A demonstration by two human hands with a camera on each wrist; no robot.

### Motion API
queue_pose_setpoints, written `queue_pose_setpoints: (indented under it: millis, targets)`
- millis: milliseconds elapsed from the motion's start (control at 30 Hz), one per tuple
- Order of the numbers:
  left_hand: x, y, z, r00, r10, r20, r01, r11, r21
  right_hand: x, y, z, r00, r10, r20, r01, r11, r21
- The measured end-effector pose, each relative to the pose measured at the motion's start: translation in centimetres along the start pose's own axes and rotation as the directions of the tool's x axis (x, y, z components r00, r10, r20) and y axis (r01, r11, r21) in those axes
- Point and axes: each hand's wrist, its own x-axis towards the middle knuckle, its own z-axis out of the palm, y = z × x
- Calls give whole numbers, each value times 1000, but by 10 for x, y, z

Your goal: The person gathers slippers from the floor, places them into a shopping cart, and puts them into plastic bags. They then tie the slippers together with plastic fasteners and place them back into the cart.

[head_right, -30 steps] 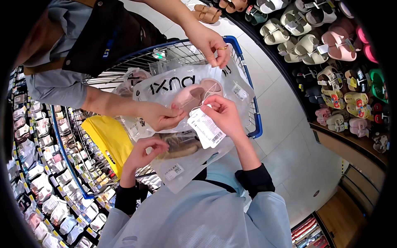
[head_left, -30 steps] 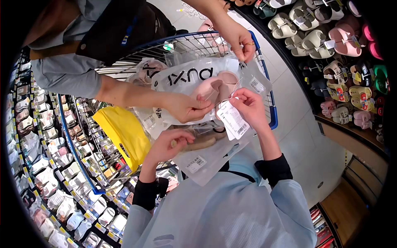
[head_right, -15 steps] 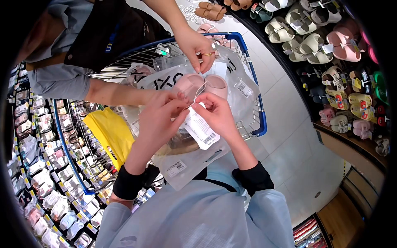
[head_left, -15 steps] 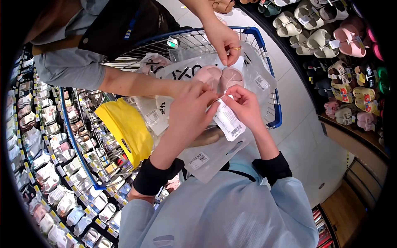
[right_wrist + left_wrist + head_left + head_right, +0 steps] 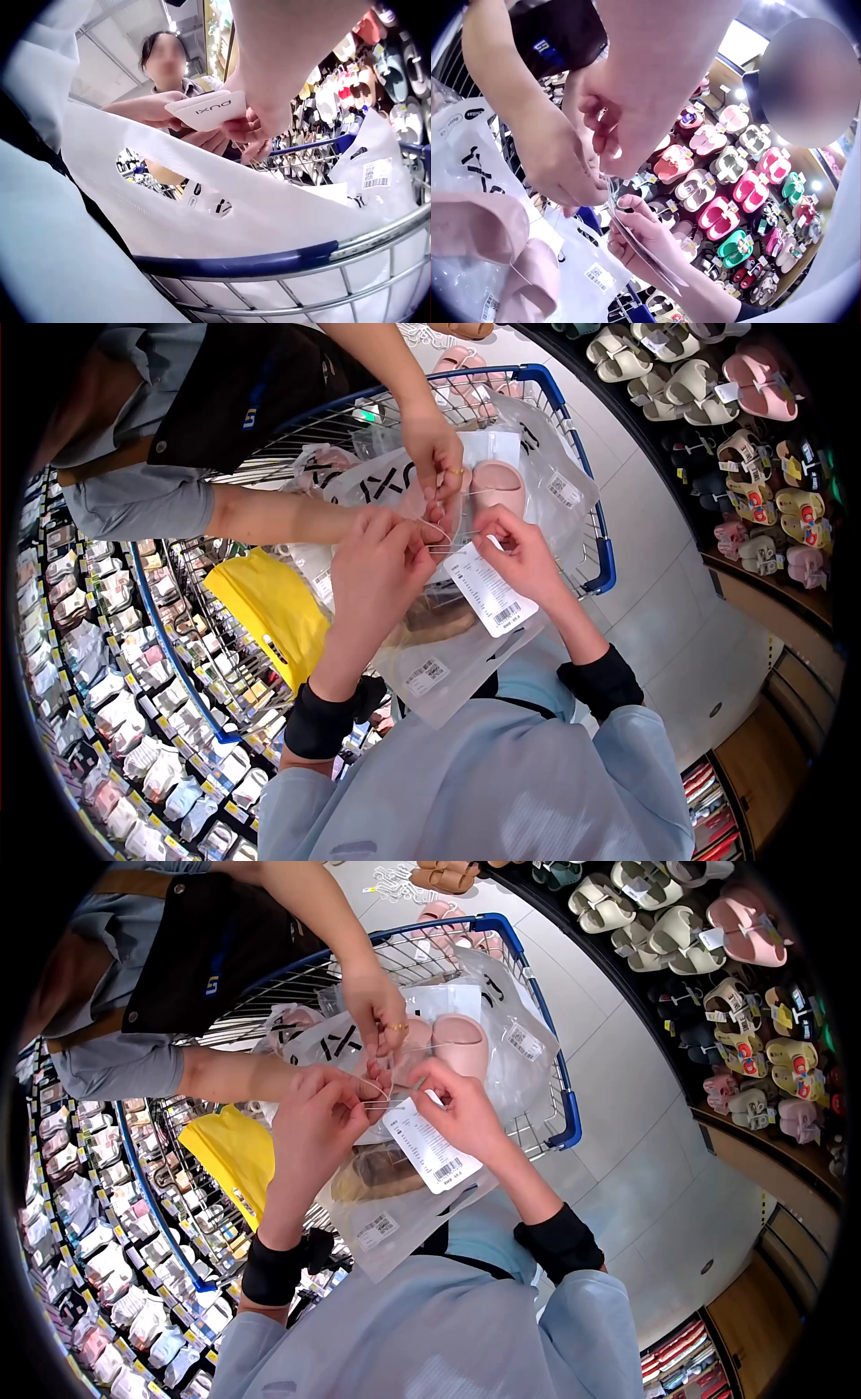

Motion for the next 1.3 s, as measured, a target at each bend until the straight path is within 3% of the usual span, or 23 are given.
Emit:
queue_pose_setpoints:
  millis: [100,300,400,533,700,867,1000,1033,1067,1100,1167,1200,1233,1267,1300]
  targets:
    - [-1,-2,3,1000,27,2,-27,999,-28,3,0,4,997,-63,43,67,993,-102]
    - [2,-7,8,998,-64,-1,64,996,57,10,10,-3,975,-189,119,213,944,-251]
    - [2,-16,13,999,31,-34,-29,997,66,13,7,-3,959,-221,176,273,887,-372]
    - [-2,-14,18,988,-139,67,138,990,14,13,1,1,940,-281,193,340,754,-561]
    - [-7,-19,29,963,-202,179,233,956,-176,-6,0,11,963,-267,23,216,723,-656]
    - [-8,-28,43,989,-112,97,133,958,-254,-8,13,14,972,-228,-64,130,739,-661]
    - [-7,-27,39,976,-91,197,165,900,-403,-1,16,12,985,-124,-120,31,809,-587]
    - [-10,-34,48,923,-200,329,376,648,-662,1,15,10,990,-78,-120,-2,832,-556]
    - [-2,-29,43,841,-240,485,539,284,-793,1,17,10,990,-75,-123,-6,830,-558]
    - [-4,-32,47,840,-237,488,540,280,-794,2,20,10,991,-71,-112,2,850,-527]
    - [-7,-35,53,899,-176,402,392,734,-555,6,26,11,992,-67,-103,7,868,-496]
    - [-5,-33,50,898,-173,404,392,733,-556,9,29,12,993,52,-110,-98,875,-474]
    - [-5,-32,48,944,-78,320,240,828,-507,12,33,12,979,170,-114,-203,870,-450]
    - [-4,-31,45,969,31,243,82,895,-439,13,43,12,978,171,-118,-207,869,-449]
    - [-4,-31,46,969,32,245,82,894,-440,13,56,14,983,134,-127,-168,934,-317]
